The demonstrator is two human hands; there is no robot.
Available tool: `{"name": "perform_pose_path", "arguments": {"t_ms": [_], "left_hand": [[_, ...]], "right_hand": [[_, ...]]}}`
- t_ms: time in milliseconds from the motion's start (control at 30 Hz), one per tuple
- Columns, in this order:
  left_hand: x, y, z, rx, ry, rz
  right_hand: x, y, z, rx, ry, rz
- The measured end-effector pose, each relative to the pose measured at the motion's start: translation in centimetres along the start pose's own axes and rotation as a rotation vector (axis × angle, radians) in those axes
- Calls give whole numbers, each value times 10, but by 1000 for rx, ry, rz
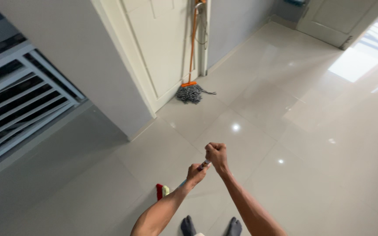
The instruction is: The person sweeps a tiled floor with a broom, moving along walls and around a white railing. The person uses a red and yellow broom to push debris across the floor.
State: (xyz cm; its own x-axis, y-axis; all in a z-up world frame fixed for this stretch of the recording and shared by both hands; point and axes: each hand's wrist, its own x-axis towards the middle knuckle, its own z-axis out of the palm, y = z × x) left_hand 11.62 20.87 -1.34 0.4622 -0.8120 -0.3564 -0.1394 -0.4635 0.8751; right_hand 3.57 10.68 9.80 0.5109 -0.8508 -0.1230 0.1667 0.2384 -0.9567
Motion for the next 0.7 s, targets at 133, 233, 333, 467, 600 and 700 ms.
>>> {"name": "perform_pose_path", "arguments": {"t_ms": [133,233,333,467,600,700], "left_hand": [[4,63,81,-107,-69,107],[11,102,149,-180,-156,157],[22,124,218,-247,-190,262],[46,132,271,-194,-260,408],[40,143,264,-133,-322,484],[25,158,230,-26,-287,473]], "right_hand": [[1,-53,-77,-125,89,-154],[-3,-90,-139,-241,145,-261],[-7,-117,-191,-341,175,-319],[-9,-137,-231,-377,139,-348],[-19,-152,-234,-334,118,-381],[-18,-157,-217,-139,47,-365]]}}
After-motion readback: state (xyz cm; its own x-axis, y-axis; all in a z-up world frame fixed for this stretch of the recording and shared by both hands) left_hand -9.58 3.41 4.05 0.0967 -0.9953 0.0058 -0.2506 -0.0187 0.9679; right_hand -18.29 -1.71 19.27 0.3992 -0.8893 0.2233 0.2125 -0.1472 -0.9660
